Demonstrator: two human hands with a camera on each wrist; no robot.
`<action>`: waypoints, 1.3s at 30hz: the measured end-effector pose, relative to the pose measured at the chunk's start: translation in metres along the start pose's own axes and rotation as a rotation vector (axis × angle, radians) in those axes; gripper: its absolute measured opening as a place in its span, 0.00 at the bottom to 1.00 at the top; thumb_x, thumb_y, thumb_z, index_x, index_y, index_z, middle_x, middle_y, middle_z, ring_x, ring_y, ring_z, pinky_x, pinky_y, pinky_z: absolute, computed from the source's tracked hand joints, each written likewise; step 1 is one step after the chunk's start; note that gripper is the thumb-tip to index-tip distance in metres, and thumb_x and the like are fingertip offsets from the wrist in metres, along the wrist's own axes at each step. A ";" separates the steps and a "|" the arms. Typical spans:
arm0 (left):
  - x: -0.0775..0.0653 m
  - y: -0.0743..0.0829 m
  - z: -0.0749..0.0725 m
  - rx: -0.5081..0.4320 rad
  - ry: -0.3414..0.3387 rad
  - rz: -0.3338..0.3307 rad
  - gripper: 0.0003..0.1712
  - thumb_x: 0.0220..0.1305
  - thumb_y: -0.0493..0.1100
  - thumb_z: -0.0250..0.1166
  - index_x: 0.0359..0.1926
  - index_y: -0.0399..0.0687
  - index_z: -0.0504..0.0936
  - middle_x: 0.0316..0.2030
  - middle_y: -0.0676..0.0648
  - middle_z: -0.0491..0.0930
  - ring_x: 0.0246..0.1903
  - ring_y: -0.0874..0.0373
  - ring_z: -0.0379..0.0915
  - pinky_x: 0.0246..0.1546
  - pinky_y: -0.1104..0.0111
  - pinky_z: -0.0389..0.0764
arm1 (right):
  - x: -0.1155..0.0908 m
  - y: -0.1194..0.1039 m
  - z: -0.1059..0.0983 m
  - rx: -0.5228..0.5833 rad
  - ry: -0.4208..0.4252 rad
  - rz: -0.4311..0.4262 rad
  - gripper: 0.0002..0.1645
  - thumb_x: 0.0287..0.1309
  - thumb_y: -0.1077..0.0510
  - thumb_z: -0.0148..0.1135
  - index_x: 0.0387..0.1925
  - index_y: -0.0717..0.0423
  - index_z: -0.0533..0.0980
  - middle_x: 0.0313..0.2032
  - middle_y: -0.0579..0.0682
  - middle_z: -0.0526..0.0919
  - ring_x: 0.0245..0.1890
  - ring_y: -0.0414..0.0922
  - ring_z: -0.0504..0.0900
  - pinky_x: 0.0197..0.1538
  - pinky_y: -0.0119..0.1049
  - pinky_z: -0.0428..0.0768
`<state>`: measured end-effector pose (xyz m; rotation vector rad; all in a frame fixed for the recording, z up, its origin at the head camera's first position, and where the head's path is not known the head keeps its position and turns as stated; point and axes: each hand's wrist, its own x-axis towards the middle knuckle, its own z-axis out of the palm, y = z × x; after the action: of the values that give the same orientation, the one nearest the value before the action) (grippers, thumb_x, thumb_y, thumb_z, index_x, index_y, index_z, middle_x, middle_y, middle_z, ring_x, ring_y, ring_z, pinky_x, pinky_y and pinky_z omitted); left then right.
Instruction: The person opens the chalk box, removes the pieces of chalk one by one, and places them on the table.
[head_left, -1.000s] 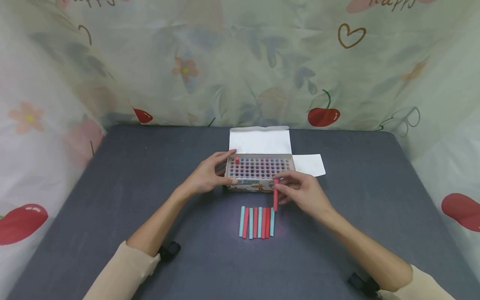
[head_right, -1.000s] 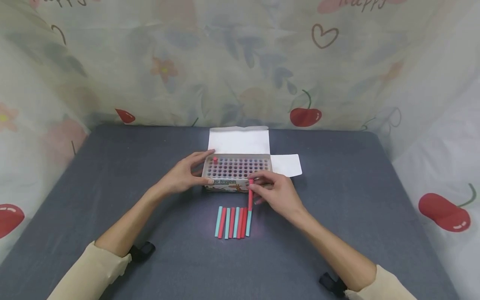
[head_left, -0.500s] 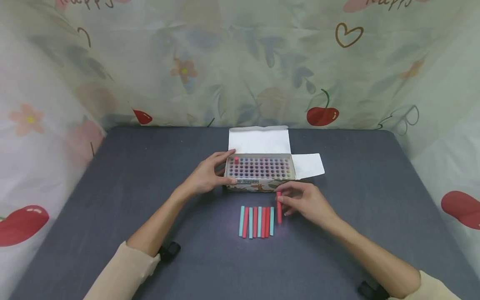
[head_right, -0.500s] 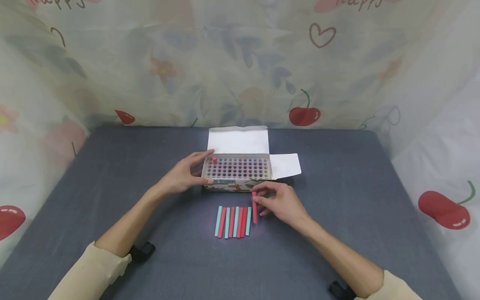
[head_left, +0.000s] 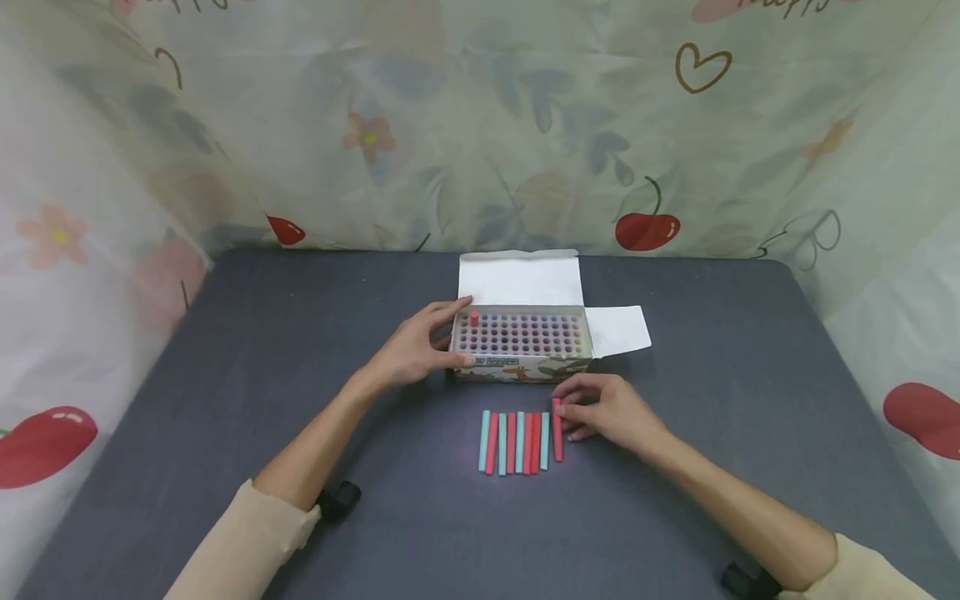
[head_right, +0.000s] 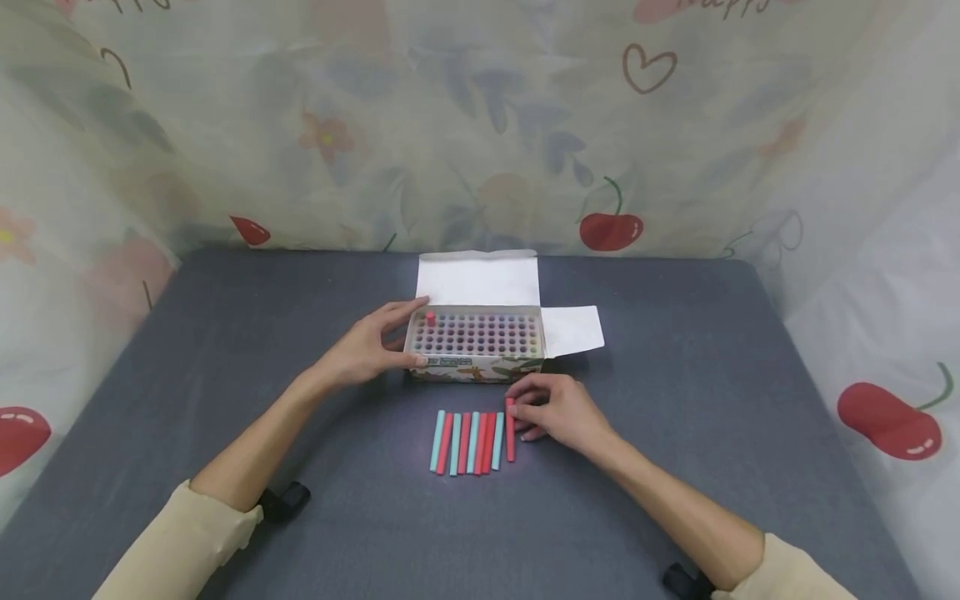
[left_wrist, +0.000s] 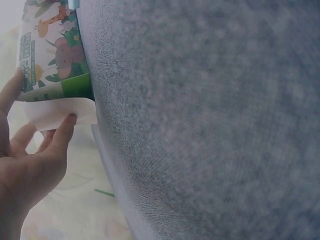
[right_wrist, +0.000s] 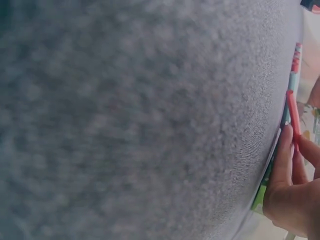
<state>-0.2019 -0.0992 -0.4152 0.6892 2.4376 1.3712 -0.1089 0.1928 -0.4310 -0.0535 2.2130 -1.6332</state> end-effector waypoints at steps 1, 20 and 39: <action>0.000 0.001 0.000 0.003 -0.001 0.000 0.49 0.46 0.48 0.72 0.68 0.65 0.56 0.60 0.50 0.58 0.59 0.58 0.60 0.55 0.70 0.70 | 0.000 0.001 0.000 -0.004 -0.006 0.005 0.15 0.51 0.60 0.66 0.42 0.61 0.78 0.33 0.58 0.80 0.31 0.51 0.82 0.30 0.44 0.83; -0.005 0.007 -0.002 -0.022 -0.017 0.028 0.49 0.49 0.45 0.71 0.69 0.58 0.54 0.61 0.45 0.57 0.61 0.52 0.58 0.57 0.64 0.69 | 0.002 0.003 0.000 -0.170 0.021 0.012 0.07 0.49 0.58 0.68 0.33 0.54 0.82 0.30 0.52 0.83 0.27 0.46 0.83 0.28 0.38 0.83; -0.007 0.014 -0.002 -0.054 -0.015 0.037 0.48 0.49 0.43 0.71 0.69 0.54 0.56 0.60 0.43 0.59 0.62 0.50 0.56 0.59 0.60 0.66 | 0.006 -0.020 -0.008 -0.155 -0.077 -0.139 0.13 0.51 0.58 0.66 0.41 0.56 0.80 0.36 0.54 0.82 0.31 0.50 0.82 0.33 0.41 0.83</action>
<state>-0.1934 -0.0979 -0.4025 0.7326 2.3786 1.4343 -0.1212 0.1918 -0.4127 -0.3136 2.3168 -1.4982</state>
